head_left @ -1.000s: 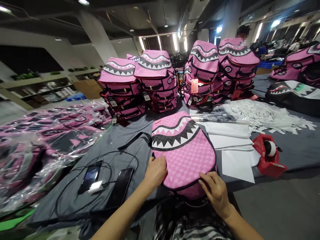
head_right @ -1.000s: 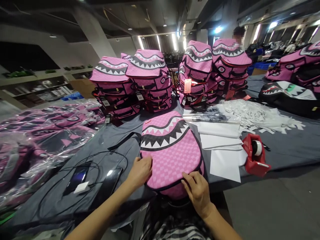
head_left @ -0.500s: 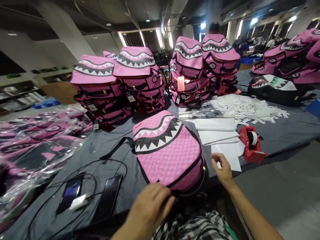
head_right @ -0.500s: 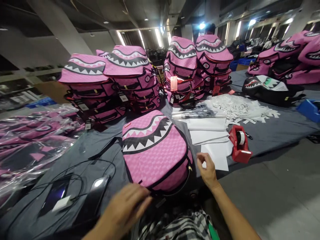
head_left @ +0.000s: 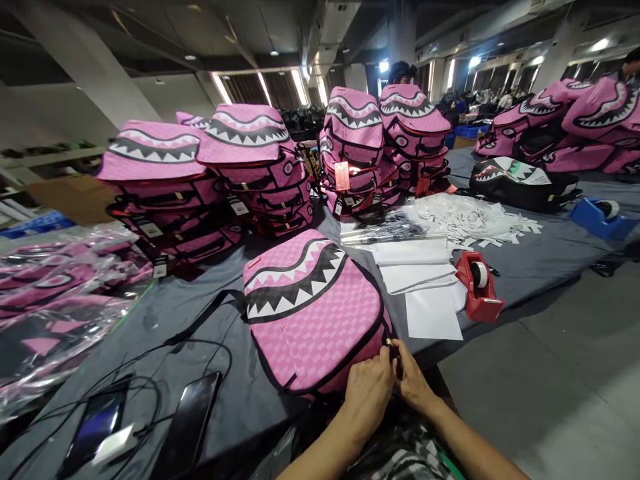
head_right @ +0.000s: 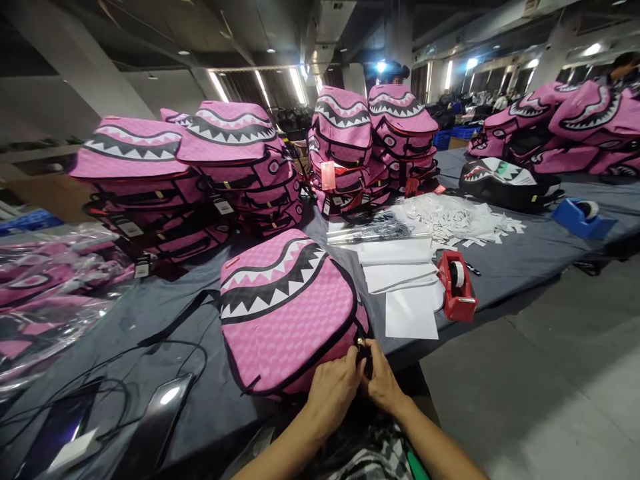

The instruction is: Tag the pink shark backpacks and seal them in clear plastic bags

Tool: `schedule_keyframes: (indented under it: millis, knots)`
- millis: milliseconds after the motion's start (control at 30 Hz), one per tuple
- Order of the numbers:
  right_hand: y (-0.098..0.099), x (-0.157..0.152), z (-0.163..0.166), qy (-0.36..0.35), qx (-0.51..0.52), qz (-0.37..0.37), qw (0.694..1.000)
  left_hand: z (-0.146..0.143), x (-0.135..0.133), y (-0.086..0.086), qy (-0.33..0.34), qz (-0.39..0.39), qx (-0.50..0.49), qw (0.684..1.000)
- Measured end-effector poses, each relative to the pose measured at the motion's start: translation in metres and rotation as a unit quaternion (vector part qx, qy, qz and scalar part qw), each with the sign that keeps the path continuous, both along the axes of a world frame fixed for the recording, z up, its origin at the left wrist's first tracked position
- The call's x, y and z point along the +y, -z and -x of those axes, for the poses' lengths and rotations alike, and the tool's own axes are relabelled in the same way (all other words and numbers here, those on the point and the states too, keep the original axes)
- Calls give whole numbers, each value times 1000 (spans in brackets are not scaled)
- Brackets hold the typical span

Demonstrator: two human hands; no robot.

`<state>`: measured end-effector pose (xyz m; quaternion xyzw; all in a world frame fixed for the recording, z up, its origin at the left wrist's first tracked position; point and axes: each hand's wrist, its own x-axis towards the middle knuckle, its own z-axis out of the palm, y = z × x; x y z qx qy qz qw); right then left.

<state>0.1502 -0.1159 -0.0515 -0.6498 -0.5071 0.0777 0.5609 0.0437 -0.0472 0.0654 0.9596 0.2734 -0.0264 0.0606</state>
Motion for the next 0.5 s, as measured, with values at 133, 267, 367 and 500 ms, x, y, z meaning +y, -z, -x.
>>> schedule_keyframes:
  millis: [133,267,367,500]
  knots:
    - [-7,13,3,83,21,-47,995,-4,0,-6,-19,25,16,999]
    - [-27,16,-5,88,55,-40,994,-4,6,-9,-22,45,-22,999]
    - [-37,7,-9,53,187,17,981,-1,15,-20,-26,77,-56,995]
    - [-31,-4,11,-103,430,178,879,-11,24,-41,-33,154,-142,977]
